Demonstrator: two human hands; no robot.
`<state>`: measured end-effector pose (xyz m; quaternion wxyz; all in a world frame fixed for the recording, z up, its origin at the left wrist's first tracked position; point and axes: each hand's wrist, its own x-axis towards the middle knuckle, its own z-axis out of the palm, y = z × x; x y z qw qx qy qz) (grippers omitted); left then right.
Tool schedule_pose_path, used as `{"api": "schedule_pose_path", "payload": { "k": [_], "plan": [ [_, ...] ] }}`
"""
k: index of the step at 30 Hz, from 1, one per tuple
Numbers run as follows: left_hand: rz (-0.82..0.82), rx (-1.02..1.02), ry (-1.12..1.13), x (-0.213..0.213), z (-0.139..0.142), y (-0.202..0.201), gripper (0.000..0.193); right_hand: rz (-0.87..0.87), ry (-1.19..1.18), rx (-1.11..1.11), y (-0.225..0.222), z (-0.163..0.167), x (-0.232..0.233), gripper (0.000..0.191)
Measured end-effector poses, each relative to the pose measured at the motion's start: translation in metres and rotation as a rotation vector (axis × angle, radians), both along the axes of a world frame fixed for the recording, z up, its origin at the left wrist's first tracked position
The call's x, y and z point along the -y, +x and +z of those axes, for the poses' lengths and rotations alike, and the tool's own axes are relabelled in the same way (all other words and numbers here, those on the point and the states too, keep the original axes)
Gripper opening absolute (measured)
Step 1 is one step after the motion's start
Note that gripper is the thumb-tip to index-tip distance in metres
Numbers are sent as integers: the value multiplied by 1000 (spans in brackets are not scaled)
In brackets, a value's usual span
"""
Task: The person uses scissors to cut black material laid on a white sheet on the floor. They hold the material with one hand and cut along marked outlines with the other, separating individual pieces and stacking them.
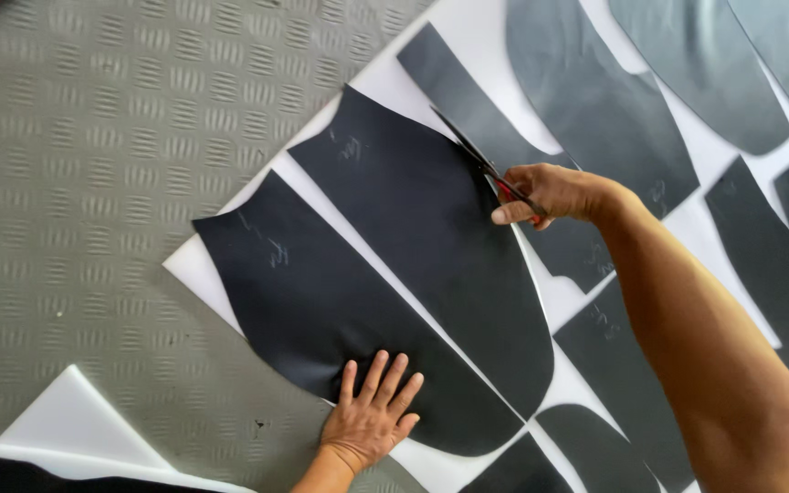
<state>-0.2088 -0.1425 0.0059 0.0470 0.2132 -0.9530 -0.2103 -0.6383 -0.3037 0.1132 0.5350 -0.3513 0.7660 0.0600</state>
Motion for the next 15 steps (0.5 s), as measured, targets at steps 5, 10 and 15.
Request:
{"api": "schedule_pose_path", "payload": {
  "k": [5,10,15],
  "plan": [
    [-4,-42,43,5,1,2,71,90,-20,-148,13,-6,40,71],
    [14,-45,-6,5,-3,8,70,121,-36,-142,21,-9,60,67],
    [15,-61,-5,2,-4,15,70,43,-97,12,30,-16,85,62]
  ]
}}
